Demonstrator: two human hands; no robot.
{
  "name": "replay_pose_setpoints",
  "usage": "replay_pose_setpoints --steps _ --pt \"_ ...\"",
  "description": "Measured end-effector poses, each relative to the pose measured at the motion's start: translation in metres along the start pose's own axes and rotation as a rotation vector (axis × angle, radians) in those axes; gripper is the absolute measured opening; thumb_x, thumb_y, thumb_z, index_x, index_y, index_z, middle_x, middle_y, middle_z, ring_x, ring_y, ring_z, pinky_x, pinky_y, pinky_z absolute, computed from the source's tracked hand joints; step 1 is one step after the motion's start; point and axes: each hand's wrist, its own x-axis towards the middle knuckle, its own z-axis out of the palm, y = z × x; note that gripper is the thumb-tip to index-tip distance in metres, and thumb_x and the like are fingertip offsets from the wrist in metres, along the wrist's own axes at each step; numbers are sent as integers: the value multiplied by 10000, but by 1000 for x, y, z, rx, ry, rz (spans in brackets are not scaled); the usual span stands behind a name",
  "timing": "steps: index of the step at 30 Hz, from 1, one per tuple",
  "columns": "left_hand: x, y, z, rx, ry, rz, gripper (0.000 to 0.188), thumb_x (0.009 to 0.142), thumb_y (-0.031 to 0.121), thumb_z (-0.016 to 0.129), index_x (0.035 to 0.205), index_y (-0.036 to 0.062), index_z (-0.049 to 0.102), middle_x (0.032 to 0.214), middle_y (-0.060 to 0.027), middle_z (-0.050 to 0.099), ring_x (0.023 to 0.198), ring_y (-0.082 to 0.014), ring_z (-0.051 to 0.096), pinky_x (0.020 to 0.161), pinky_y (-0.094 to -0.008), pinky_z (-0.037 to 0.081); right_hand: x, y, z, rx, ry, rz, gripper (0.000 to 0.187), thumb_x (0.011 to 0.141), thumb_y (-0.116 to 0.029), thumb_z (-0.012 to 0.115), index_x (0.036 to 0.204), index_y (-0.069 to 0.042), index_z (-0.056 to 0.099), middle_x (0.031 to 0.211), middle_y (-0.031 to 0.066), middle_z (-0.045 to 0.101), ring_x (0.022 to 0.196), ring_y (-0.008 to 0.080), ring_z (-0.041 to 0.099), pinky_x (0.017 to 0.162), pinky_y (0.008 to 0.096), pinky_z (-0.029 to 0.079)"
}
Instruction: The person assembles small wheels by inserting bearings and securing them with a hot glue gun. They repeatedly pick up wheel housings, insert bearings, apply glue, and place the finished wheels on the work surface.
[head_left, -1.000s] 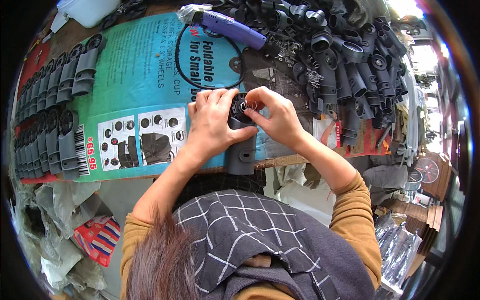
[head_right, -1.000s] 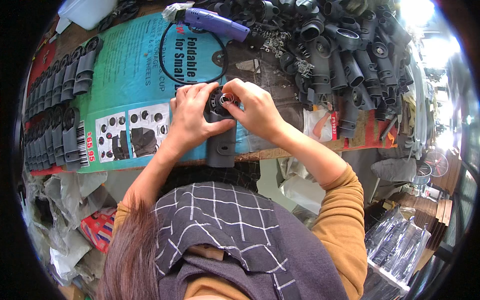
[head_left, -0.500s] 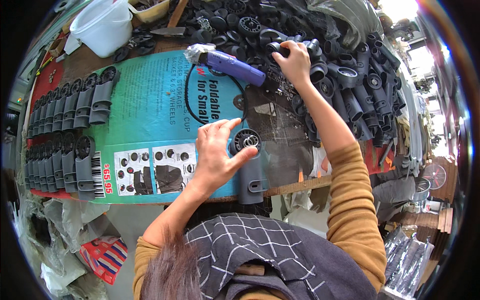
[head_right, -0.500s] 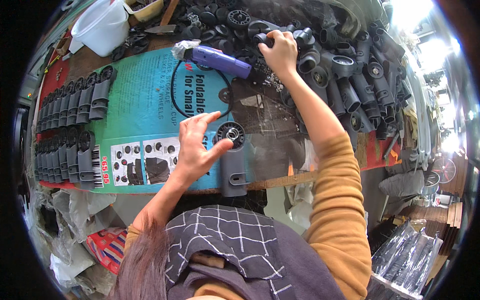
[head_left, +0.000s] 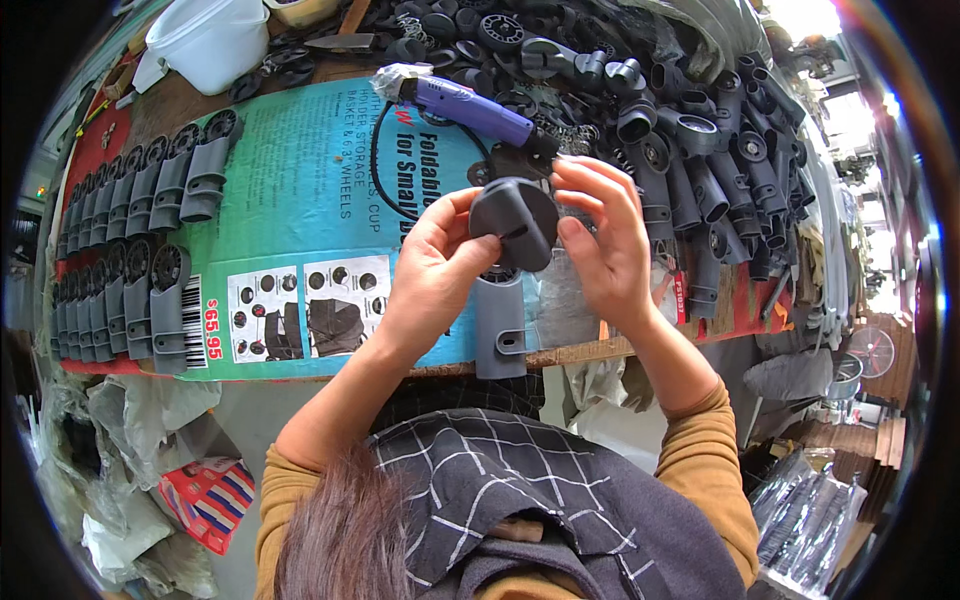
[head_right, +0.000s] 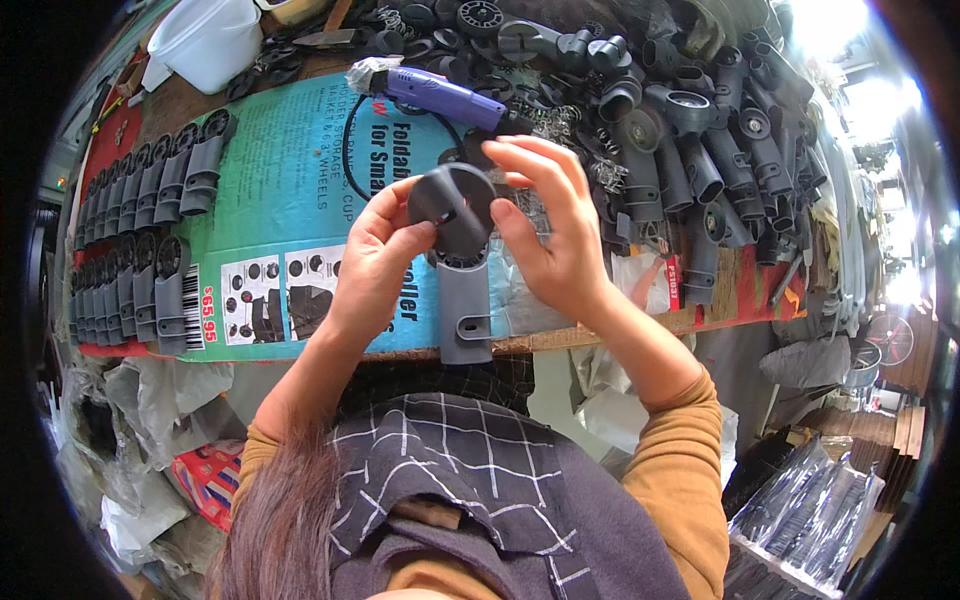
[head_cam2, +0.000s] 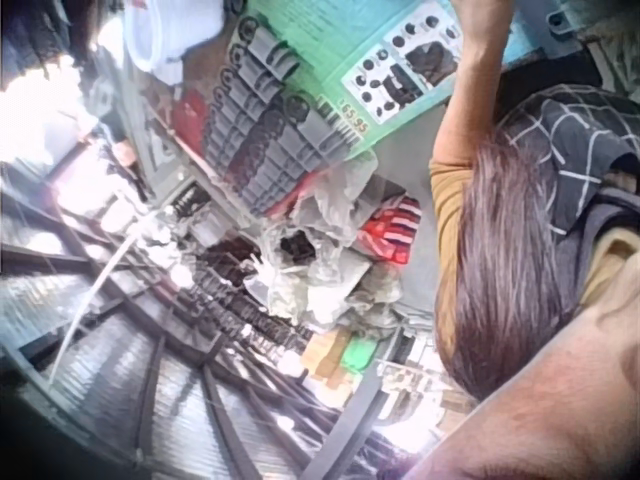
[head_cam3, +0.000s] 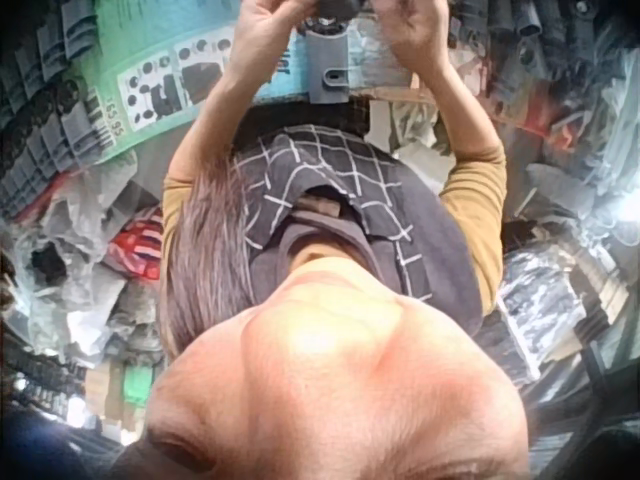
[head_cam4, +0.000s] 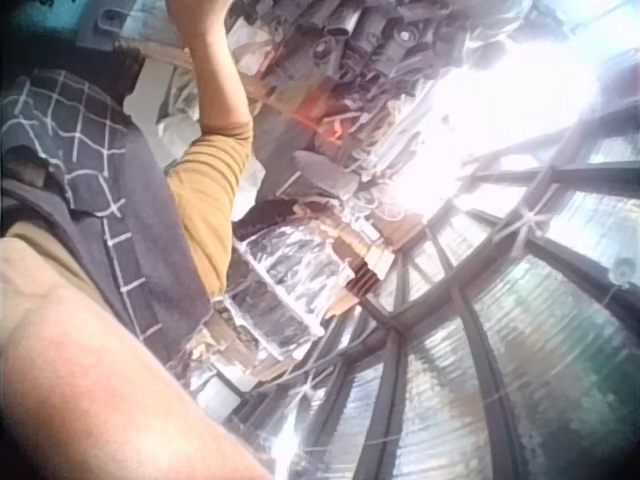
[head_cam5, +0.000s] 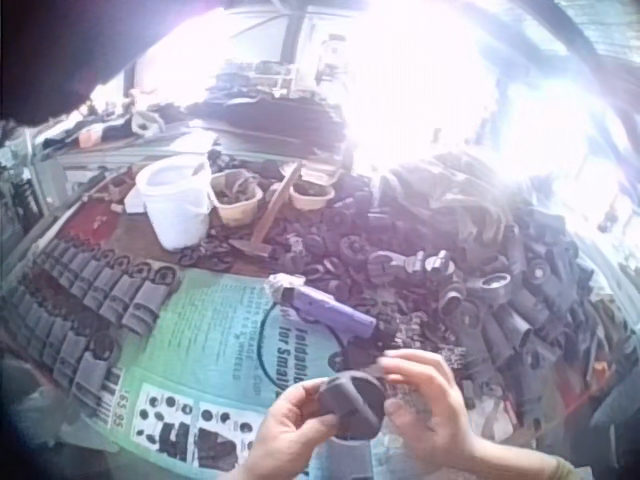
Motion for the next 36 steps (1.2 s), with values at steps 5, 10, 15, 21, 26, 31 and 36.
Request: replay_pose_setpoints --steps 5,10,15,21,26,31,36 --pt "4 3 -4 170 -68 -74 408 916 108 595 1295 -27 530 1104 -63 638 982 -95 604 839 -234 501 -1 -3 -14 134 -413 146 568 797 40 689 1321 -138 563 1378 119 499 1153 247 585 899 366 533" --pt "3 -3 -18 618 -47 66 702 816 413 767 1320 -11 525 1159 -118 605 1039 -195 579 885 -327 486 -39 25 -25 95 -69 314 339 751 -27 782 1005 -48 558 1253 128 606 1055 209 633 826 334 547" --pt "-2 -29 -30 1377 -111 49 933 679 546 801 1376 5 496 1279 -172 511 1218 -336 437 1061 -433 338 -61 56 -16 -258 -147 588 342 745 -97 788 913 -26 499 1165 164 642 1021 300 590 900 395 463" --pt "-2 -41 -35 1350 -88 72 914 666 557 787 1369 43 511 1296 -134 515 1206 -313 441 1033 -451 338 -42 42 -6 164 -1 325 329 782 -84 770 1048 -48 580 1175 120 652 1032 202 616 928 324 462" --pt "-1 -38 -35 1311 -76 49 902 651 545 800 1352 47 525 1285 -137 525 1186 -322 457 1020 -453 350 -26 31 12 -133 -257 173 409 784 -138 761 1172 -80 645 1200 128 646 1117 294 596 970 388 464" --pt "0 -40 -39 1284 -71 81 767 745 529 746 1315 50 562 1260 -153 540 1167 -326 472 1009 -448 357 -22 37 15 -209 -391 244 400 784 -102 739 1174 -74 659 1254 130 635 1176 295 575 1013 397 434" --pt "13 -29 -46 1286 -150 68 606 823 448 697 1231 8 613 1153 -195 602 1092 -365 550 947 -456 437 -23 49 12 -136 -459 280 372 788 -117 742 1147 -84 654 1234 118 643 1142 305 579 979 409 460"
